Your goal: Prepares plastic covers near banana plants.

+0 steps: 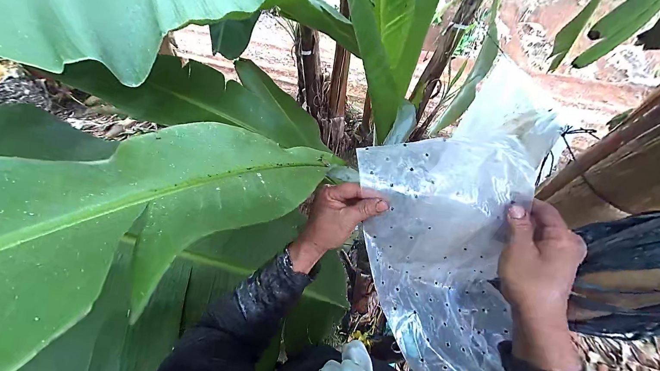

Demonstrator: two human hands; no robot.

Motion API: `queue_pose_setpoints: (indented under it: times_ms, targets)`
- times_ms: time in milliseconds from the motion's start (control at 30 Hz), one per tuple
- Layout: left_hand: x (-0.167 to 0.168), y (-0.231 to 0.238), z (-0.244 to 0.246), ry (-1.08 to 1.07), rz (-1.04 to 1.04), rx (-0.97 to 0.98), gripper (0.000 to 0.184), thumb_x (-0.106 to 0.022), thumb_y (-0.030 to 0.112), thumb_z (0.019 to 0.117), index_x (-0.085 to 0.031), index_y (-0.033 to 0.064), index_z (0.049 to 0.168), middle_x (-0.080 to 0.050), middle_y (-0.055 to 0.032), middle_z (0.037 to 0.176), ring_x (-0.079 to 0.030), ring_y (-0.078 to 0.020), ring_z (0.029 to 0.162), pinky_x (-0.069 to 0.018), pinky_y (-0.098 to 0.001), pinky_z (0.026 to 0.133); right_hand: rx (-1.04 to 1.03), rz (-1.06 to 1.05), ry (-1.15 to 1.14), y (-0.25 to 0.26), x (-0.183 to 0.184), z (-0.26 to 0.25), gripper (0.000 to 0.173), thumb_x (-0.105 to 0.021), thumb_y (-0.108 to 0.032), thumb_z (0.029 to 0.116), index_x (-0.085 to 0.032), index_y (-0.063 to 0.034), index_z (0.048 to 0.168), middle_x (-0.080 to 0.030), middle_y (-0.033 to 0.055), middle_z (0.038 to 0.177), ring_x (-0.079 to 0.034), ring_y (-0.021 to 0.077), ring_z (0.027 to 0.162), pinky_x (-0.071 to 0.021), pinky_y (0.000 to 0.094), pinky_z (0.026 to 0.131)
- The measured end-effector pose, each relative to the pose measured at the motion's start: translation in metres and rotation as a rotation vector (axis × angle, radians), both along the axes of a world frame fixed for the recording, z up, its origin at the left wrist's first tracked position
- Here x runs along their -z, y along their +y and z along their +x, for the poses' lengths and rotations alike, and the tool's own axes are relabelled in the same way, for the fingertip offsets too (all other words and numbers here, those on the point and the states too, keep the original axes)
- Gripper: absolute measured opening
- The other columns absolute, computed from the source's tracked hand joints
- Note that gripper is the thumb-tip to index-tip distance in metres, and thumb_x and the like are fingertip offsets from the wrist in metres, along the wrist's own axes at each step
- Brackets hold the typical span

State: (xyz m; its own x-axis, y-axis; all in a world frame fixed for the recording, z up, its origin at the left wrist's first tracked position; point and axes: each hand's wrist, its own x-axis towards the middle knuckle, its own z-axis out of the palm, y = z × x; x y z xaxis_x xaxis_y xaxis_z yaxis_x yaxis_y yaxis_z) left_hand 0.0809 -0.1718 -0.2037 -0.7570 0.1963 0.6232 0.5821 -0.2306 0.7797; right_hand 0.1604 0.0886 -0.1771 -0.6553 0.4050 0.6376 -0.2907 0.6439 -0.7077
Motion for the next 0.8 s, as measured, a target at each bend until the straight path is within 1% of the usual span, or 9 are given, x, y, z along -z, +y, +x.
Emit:
queue_pose_setpoints:
  times_ms: [33,67,100,200,333,467,567,667,800]
  targets:
    - [-0.004,0.001,0.002,0.055,-0.056,-0.052,0.008,-0.079,0.001,0.086,-0.076,0.0008,0.093,-0.075,-0.0062,0.085,-0.07,-0.0109,0.072,-0.0627,-0.0302,0.069,0.049,0.105,0.013,-0.004,-0.002,0.007,0.047,-0.056,-0.031,0.1038,-0.056,0.0018,0.137,-0.061,0.0222,0.131,-0.063,0.0271,0.118,-0.0524,0.0445,0.101]
    - [-0.008,0.002,0.003,0.13,-0.112,-0.108,0.008,-0.082,0.003,0.0848,-0.076,0.0006,0.09,-0.073,-0.0055,0.084,-0.069,-0.0102,0.072,-0.062,-0.0282,0.069,0.074,0.192,0.07,-0.01,-0.006,0.013,0.055,-0.058,-0.032,0.1025,-0.05,0.0055,0.142,-0.051,0.0306,0.143,-0.053,0.0381,0.131,-0.0447,0.0523,0.109]
    - [-0.012,0.005,0.002,0.223,-0.155,-0.159,0.009,-0.083,0.005,0.0836,-0.076,0.0004,0.086,-0.071,-0.0052,0.081,-0.067,-0.0093,0.071,-0.0602,-0.0259,0.066,0.079,0.254,0.144,-0.019,-0.009,0.017,0.054,-0.061,-0.031,0.1018,-0.052,0.0072,0.14,-0.05,0.0334,0.141,-0.053,0.041,0.129,-0.0461,0.0527,0.106]
    - [-0.023,0.014,-0.001,0.46,-0.229,-0.213,0.02,-0.085,0.01,0.0825,-0.07,0.0006,0.074,-0.066,-0.0059,0.072,-0.061,-0.0094,0.063,-0.0546,-0.0239,0.058,-0.1,0.253,0.19,-0.051,-0.021,0.026,0.039,-0.062,-0.031,0.1012,-0.062,-0.0008,0.126,-0.063,0.0163,0.12,-0.066,0.0191,0.101,-0.0591,0.0336,0.082]
    - [-0.032,0.032,0.006,0.586,-0.334,-0.229,0.02,-0.082,0.009,0.0825,-0.067,0.0012,0.071,-0.064,-0.0064,0.07,-0.062,-0.0109,0.064,-0.0548,-0.0252,0.061,-0.213,0.158,-0.016,-0.07,-0.038,0.021,0.043,-0.065,-0.045,0.0956,-0.063,-0.01,0.12,-0.063,0.0048,0.109,-0.063,0.0108,0.086,-0.0554,0.0293,0.068]
    - [-0.027,0.05,0.013,0.594,-0.395,-0.167,0.011,-0.077,0.006,0.0844,-0.071,0.0004,0.077,-0.069,-0.0085,0.077,-0.067,-0.0128,0.073,-0.0585,-0.0278,0.068,-0.269,0.143,-0.252,-0.063,-0.047,0.009,0.039,-0.065,-0.046,0.0954,-0.066,-0.013,0.116,-0.067,0.002,0.103,-0.065,0.0134,0.083,-0.0561,0.0364,0.07]
    - [-0.02,0.056,0.012,0.616,-0.474,-0.15,0.01,-0.074,0.007,0.0888,-0.073,0.0019,0.08,-0.068,-0.0072,0.075,-0.066,-0.0143,0.073,-0.0577,-0.029,0.07,-0.247,0.181,-0.261,-0.05,-0.043,0.004,0.023,-0.059,-0.035,0.0998,-0.073,-0.0165,0.101,-0.068,-0.0043,0.082,-0.064,0.0085,0.071,-0.0546,0.0339,0.066]
    - [-0.013,0.062,0.013,0.644,-0.52,-0.178,0.009,-0.072,0.009,0.0903,-0.075,0.0038,0.083,-0.067,-0.006,0.072,-0.065,-0.014,0.07,-0.0563,-0.0281,0.068,-0.236,0.133,-0.297,-0.039,-0.036,0.004,0.02,-0.058,-0.027,0.1023,-0.073,-0.0156,0.097,-0.067,-0.0041,0.076,-0.064,0.0076,0.066,-0.0552,0.0315,0.062]
    - [-0.011,0.063,0.017,0.275,-0.444,0.015,0.022,-0.081,0.022,0.0888,-0.075,0.0015,0.095,-0.067,-0.0031,0.077,-0.061,-0.0066,0.066,-0.0534,-0.022,0.062,-0.342,-0.131,-0.232,-0.027,-0.022,0.004,0.016,-0.058,-0.018,0.1036,-0.071,-0.0091,0.099,-0.071,0.0013,0.079,-0.07,0.012,0.067,-0.061,0.0288,0.06]
